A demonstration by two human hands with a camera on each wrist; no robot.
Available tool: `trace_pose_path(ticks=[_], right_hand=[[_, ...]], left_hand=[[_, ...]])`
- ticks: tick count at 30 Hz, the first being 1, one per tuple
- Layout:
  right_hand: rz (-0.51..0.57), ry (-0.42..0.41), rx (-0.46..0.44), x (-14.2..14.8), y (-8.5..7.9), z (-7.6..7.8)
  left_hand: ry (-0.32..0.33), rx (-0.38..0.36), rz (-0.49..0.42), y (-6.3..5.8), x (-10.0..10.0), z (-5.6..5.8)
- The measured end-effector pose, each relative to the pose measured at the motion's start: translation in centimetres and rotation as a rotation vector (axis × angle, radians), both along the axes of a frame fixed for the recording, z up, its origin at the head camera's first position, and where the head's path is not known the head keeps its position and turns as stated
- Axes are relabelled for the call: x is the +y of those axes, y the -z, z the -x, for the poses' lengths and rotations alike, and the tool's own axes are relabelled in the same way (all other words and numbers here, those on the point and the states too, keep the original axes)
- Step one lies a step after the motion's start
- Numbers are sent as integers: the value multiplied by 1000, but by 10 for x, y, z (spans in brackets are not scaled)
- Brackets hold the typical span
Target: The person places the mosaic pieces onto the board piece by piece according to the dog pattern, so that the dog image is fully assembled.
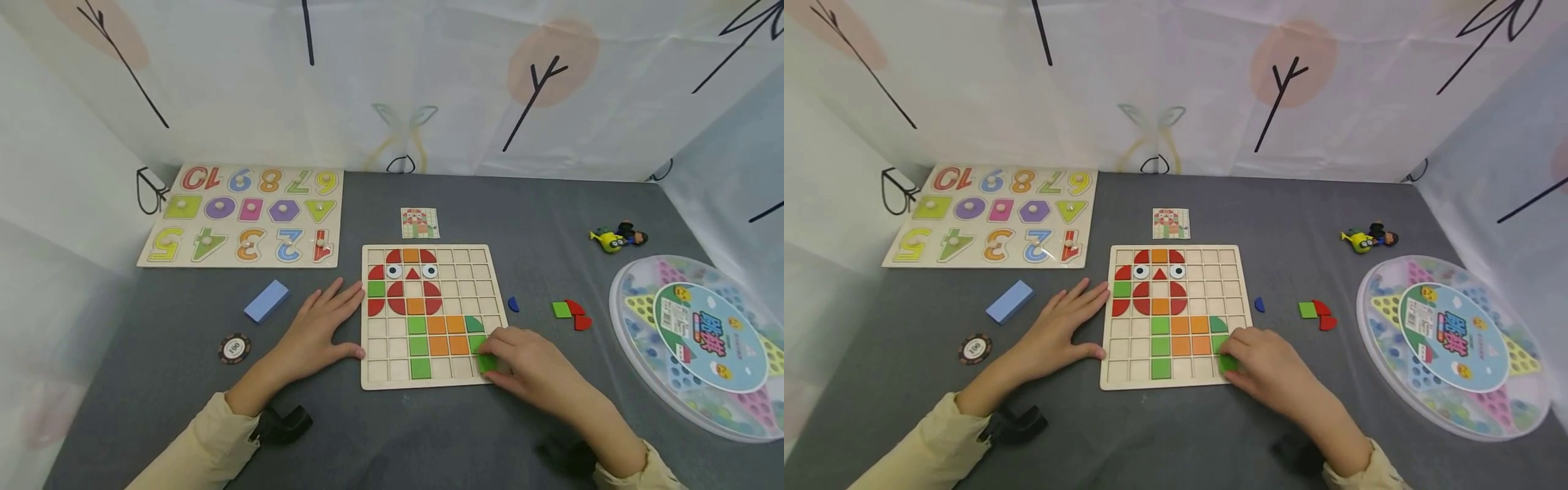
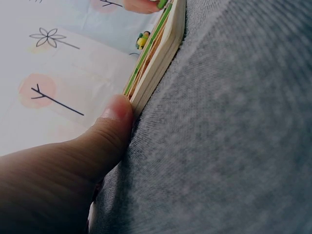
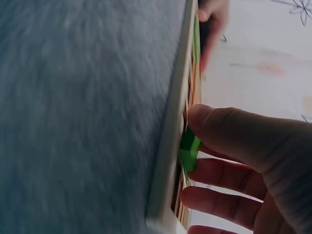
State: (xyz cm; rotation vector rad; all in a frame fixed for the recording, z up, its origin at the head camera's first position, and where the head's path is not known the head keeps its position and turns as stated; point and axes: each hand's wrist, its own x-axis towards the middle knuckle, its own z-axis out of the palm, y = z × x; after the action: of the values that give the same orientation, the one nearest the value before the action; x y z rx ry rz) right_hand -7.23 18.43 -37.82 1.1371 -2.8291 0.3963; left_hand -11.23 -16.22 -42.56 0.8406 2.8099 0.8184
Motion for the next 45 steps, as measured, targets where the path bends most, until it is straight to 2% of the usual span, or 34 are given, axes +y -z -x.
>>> trace_pose_path(ticks=[14, 21, 27, 31, 39, 45], right_hand=[[24, -17, 15, -6, 6, -3], [32, -1, 32, 3, -2, 1], [59, 147, 135, 35, -14, 15], [27, 283, 137, 56, -17, 25], [-132, 522, -49, 85, -16, 38], [-201, 577, -163, 95, -17, 42]], left_hand=[[0, 2, -1, -2, 1, 0], [-8, -3, 5, -1, 1, -1], [-7, 2, -1, -1, 1, 0], [-1, 5, -1, -1, 1, 0], [2, 12, -3, 0, 0, 0], [-7, 4, 7, 0, 1, 0]])
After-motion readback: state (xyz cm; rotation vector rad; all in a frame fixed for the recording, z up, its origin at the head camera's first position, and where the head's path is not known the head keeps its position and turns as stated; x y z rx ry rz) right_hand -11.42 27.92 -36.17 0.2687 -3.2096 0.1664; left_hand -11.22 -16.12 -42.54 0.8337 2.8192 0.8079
